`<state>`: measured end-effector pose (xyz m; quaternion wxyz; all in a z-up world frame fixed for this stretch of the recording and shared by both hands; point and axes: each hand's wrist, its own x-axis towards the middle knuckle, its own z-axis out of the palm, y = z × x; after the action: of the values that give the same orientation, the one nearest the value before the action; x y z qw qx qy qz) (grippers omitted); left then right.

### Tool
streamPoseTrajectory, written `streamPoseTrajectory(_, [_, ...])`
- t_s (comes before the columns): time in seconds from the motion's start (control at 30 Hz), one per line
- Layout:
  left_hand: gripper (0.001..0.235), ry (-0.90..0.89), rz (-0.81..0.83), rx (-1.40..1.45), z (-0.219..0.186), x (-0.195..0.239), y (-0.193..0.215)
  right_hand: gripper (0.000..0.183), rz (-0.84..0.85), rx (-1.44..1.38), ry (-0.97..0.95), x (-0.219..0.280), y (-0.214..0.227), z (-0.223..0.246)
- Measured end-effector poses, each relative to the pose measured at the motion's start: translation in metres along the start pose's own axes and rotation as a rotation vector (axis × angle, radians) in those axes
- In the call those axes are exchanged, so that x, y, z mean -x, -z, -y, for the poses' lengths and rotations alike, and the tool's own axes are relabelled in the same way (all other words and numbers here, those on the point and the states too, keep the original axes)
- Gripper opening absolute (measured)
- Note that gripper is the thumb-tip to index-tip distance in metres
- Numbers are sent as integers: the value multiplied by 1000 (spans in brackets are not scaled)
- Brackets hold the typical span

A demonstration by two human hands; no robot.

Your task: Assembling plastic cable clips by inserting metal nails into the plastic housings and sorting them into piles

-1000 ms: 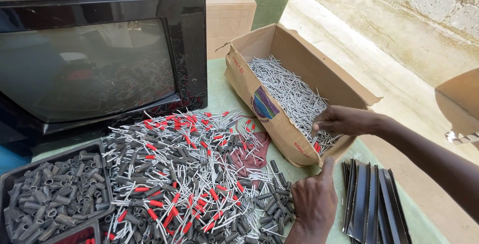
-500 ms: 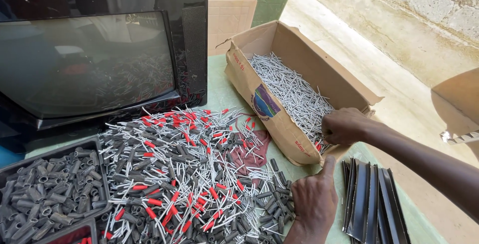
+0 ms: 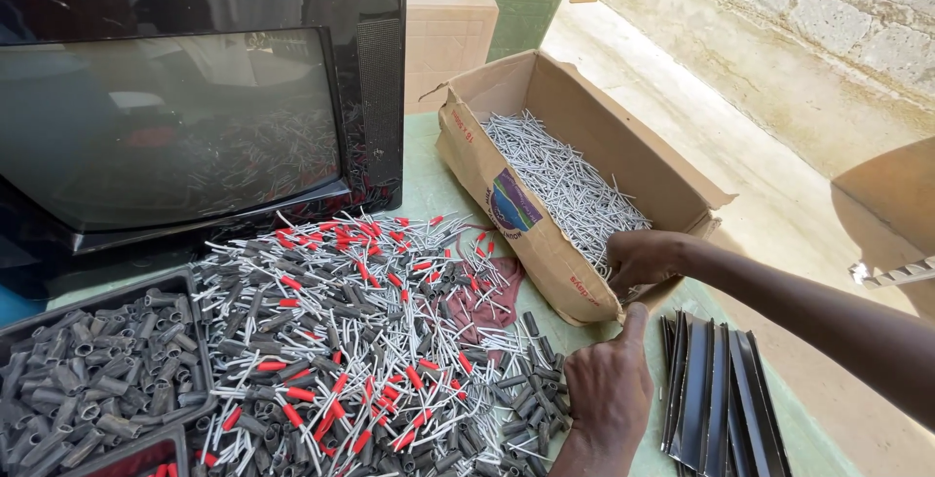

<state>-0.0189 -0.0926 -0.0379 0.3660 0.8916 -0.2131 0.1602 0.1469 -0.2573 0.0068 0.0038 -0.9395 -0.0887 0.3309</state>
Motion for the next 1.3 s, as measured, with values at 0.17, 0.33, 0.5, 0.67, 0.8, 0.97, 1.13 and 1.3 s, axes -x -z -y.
streamPoseTrajectory(0.17, [61, 2, 7, 15, 0, -1, 4, 16, -64, -38, -48, 21, 5, 24])
streamPoseTrajectory(0.33, [59, 6, 5, 12, 0, 0, 5, 33, -186, 175, -116, 21, -1, 26])
streamPoseTrajectory(0.5, [60, 25, 26, 11, 0, -1, 2, 20, -149, 230, -94, 9, -4, 32])
streamPoseTrajectory(0.67, [59, 24, 27, 10, 2, -1, 1, 23, -104, 198, -5, 17, -4, 29])
streamPoseTrajectory(0.8, [61, 23, 26, 30, 1, -1, 1, 29, -117, 128, 91, 13, -8, 15])
streamPoseTrajectory(0.97, [55, 25, 19, 20, 0, -3, 3, 30, -288, 150, 28, 9, -11, 14])
streamPoseTrajectory(1.13, [51, 30, 13, 19, -3, -4, 7, 31, -419, 222, 112, 14, -12, 21])
streamPoseTrajectory(1.3, [44, 13, -22, 16, 2, -4, 0, 34, -523, 179, 118, 22, 3, 35])
